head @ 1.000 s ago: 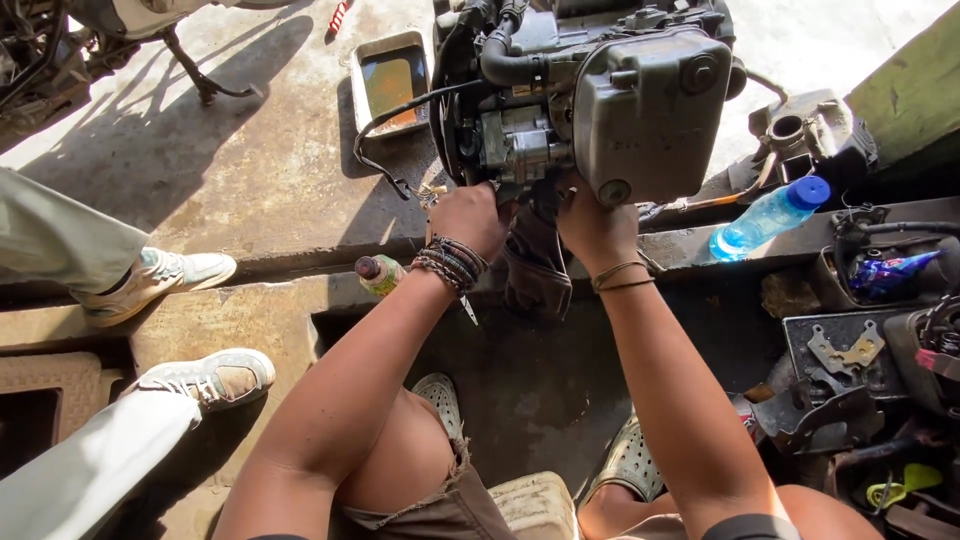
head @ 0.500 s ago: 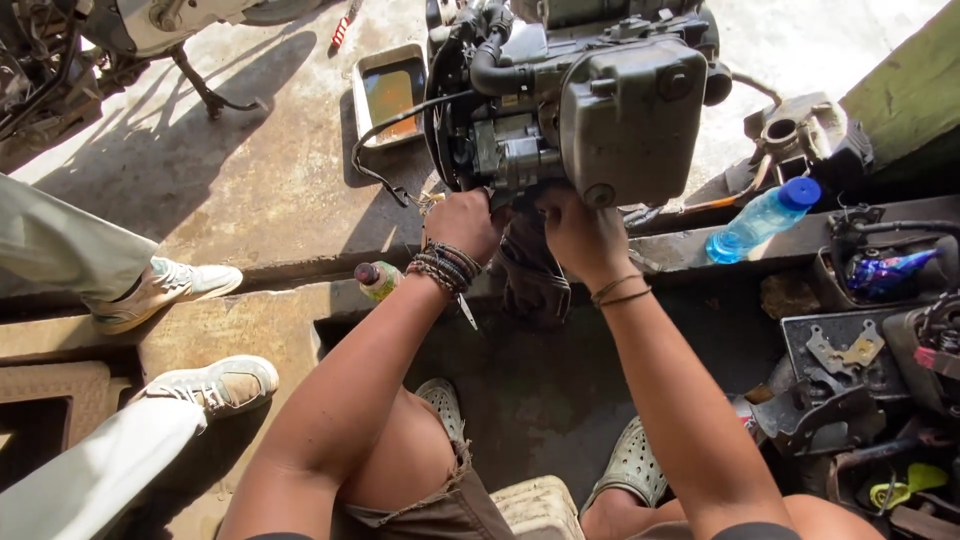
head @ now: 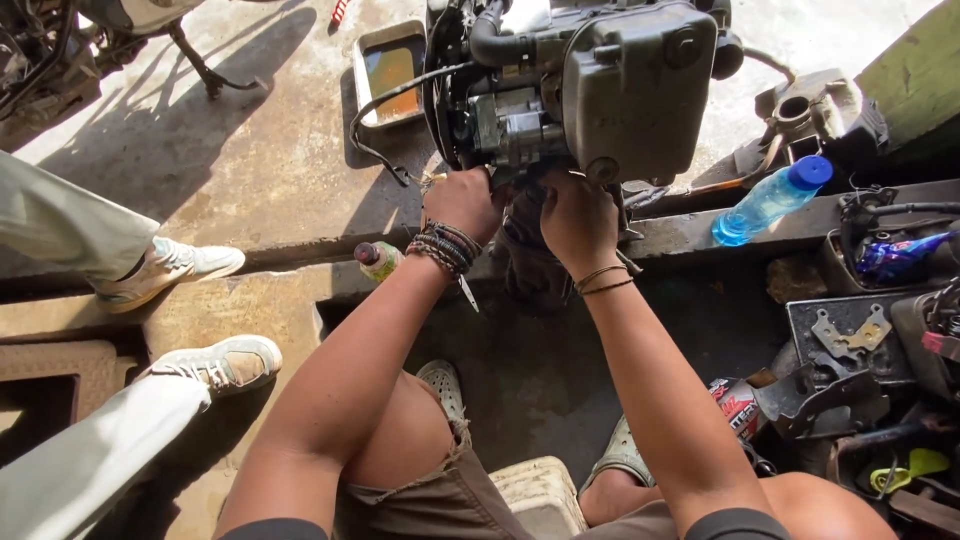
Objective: The person sits on a low stool and cleans a motorcycle engine using a dark cloth. They wipe various parts of the engine block and surrounding components, then fold the cloth and continue wiping.
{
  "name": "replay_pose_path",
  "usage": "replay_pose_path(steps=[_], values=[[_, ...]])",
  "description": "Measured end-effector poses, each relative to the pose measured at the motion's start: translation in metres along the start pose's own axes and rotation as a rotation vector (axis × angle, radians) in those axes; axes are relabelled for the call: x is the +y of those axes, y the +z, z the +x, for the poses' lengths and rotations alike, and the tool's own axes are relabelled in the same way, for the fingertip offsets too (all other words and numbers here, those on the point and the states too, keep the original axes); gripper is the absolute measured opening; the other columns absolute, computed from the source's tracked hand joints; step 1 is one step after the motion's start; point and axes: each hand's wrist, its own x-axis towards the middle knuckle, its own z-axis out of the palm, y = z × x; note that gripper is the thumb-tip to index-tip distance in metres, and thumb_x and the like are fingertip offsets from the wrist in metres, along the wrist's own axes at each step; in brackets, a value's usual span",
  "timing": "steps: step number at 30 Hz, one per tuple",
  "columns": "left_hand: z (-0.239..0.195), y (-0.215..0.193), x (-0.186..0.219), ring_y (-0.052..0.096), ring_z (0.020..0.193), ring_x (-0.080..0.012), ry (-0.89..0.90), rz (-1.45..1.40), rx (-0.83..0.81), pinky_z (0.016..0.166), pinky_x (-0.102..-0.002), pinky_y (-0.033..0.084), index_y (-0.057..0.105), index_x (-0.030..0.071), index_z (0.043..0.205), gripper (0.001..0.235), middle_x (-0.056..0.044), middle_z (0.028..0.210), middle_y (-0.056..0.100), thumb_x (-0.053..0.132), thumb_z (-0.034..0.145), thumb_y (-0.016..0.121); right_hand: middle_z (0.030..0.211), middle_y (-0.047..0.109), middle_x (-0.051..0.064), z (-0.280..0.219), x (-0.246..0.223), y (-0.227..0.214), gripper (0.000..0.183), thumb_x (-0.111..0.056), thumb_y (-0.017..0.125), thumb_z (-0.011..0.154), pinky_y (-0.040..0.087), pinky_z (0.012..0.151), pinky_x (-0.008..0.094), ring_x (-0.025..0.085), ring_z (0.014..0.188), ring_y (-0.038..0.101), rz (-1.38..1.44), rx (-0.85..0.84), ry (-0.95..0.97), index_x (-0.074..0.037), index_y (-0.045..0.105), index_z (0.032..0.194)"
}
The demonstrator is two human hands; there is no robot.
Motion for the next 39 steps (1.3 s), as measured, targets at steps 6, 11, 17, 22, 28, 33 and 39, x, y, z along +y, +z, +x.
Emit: replay_pose_path(steps=[6, 11, 17, 22, 28, 33, 39], values=[[-0.005, -0.005, 0.001, 0.075, 0.094, -0.045, 0.0, -0.021, -0.01, 0.079, -0.055, 0.063, 0.074, 0.007, 0.099, 0.044, -0.018, 0.089, 0.075, 0.049, 0.097, 0.061, 0.091, 0.076, 0.012, -0.011, 0.036, 0.027, 0.025, -0.017, 0.058, 0.093, 0.059, 0.07, 0.061, 0.044, 0.087, 0.072, 0.129, 0.135, 0.002, -0.022, 0.078, 0.108], [0.002, 0.0, -0.001, 0.075, 0.092, -0.0465, 0.006, -0.016, -0.005, 0.078, -0.057, 0.062, 0.073, 0.006, 0.1, 0.046, -0.02, 0.087, 0.075, 0.051, 0.094, 0.063, 0.086, 0.075, 0.013, -0.016, 0.037, 0.042, 0.021, -0.013, 0.062, 0.09, 0.058, 0.071, 0.057, 0.042, 0.085, 0.071, 0.259, 0.34, 0.013, -0.02, 0.077, 0.102], [-0.005, -0.011, 0.001, 0.074, 0.092, -0.0472, 0.004, -0.048, -0.041, 0.077, -0.056, 0.062, 0.073, 0.004, 0.099, 0.045, -0.021, 0.086, 0.075, 0.048, 0.095, 0.063, 0.085, 0.074, 0.013, -0.029, 0.018, 0.052, 0.018, -0.007, 0.063, 0.091, 0.058, 0.064, 0.05, 0.04, 0.082, 0.072, 0.327, 0.431, -0.142, -0.015, 0.076, 0.102], [0.0, -0.005, -0.004, 0.074, 0.093, -0.0474, 0.02, -0.038, -0.047, 0.077, -0.057, 0.062, 0.072, 0.004, 0.101, 0.047, -0.022, 0.088, 0.074, 0.049, 0.096, 0.061, 0.081, 0.073, 0.009, -0.017, 0.029, 0.044, 0.016, -0.013, 0.065, 0.093, 0.058, 0.062, 0.053, 0.04, 0.076, 0.072, 0.102, 0.4, -0.192, -0.019, 0.076, 0.102], [0.003, -0.002, -0.003, 0.073, 0.096, -0.0488, 0.015, -0.08, -0.017, 0.08, -0.059, 0.062, 0.073, 0.001, 0.103, 0.053, -0.024, 0.091, 0.074, 0.051, 0.095, 0.061, 0.079, 0.075, 0.015, -0.025, 0.01, 0.044, 0.018, -0.013, 0.063, 0.093, 0.058, 0.063, 0.054, 0.042, 0.079, 0.073, 0.111, 0.392, -0.117, -0.018, 0.077, 0.103], [0.005, 0.007, -0.008, 0.074, 0.096, -0.0461, 0.004, -0.059, -0.086, 0.081, -0.056, 0.062, 0.071, 0.002, 0.102, 0.048, -0.022, 0.092, 0.075, 0.049, 0.095, 0.06, 0.077, 0.073, 0.013, 0.001, 0.049, 0.05, 0.018, -0.023, 0.063, 0.094, 0.059, 0.065, 0.056, 0.041, 0.075, 0.073, -0.077, 0.301, -0.047, -0.028, 0.076, 0.105], [0.012, 0.03, -0.016, 0.074, 0.095, -0.0455, 0.009, -0.047, -0.041, 0.08, -0.055, 0.062, 0.07, 0.003, 0.1, 0.047, -0.021, 0.091, 0.075, 0.049, 0.094, 0.061, 0.095, 0.076, 0.01, -0.01, 0.0, 0.009, 0.03, -0.016, 0.051, 0.098, 0.061, 0.076, 0.05, 0.035, 0.09, 0.074, -0.015, -0.001, 0.019, -0.019, 0.076, 0.114]])
